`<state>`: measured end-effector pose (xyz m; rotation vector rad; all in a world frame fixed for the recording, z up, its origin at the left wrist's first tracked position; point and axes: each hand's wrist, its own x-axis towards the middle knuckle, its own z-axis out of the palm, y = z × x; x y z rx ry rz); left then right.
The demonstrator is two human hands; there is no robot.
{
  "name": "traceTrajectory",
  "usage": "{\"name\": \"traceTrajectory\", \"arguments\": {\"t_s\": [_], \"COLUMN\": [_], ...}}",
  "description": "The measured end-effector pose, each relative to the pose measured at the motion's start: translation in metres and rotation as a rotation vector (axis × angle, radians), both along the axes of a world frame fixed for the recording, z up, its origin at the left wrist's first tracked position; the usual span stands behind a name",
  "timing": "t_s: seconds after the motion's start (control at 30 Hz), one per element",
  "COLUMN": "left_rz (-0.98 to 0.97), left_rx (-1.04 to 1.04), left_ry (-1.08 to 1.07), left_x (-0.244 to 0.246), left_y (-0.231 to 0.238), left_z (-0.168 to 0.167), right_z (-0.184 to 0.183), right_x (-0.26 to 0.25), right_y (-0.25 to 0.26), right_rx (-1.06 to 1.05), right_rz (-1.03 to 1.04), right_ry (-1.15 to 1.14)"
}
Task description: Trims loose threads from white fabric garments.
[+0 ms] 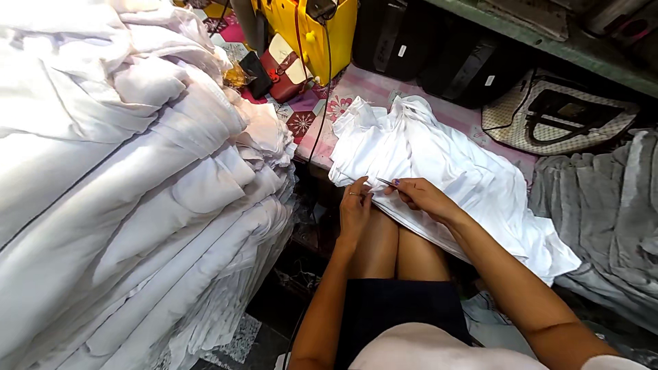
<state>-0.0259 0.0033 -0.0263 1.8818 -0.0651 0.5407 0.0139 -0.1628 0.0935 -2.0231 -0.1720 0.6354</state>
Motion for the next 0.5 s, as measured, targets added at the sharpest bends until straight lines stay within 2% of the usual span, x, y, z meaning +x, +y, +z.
{"name": "traceTrajectory", "arguments": {"t_s": [0.03, 0.1, 0.17, 0.2, 0.33, 0.43, 0.5], "left_rz": [-0.038, -0.137, -0.185, -0.166, 0.058, 0.083, 0.070], "left_rx": [-0.100, -0.369, -0.530, -0.507, -0.145, -0.056, -0.052], "left_ry": [0.039, 0.161, 0.201, 0.136, -0.265, -0.314, -0.261], "left_x": [0.001, 0.002, 0.003, 0.005, 0.014, 0.014, 0.012], "left_y": [0.002, 0.005, 0.005, 0.002, -0.006, -0.007, -0.007], "left_z": [0.004, 0.010, 0.009, 0.003, -0.022, -0.021, -0.020], "right_z": [-0.002, -0.009, -0.017, -0.021, -0.021, -0.022, -0.028], "right_x": [0.000, 0.006, 0.015, 0.019, 0.030, 0.036, 0.038], "right_y": [0.002, 0.007, 0.013, 0.016, 0.027, 0.028, 0.027], "right_rx": [-0.063, -0.207, -0.216, -0.177, 0.093, 0.242, 0.304], "right_rz": [0.007, 0.031, 0.038, 0.023, -0.092, -0.195, -0.225], "right_ry": [-0.155, -0.320, -0.287, -0.221, 0.167, 0.389, 0.458]}}
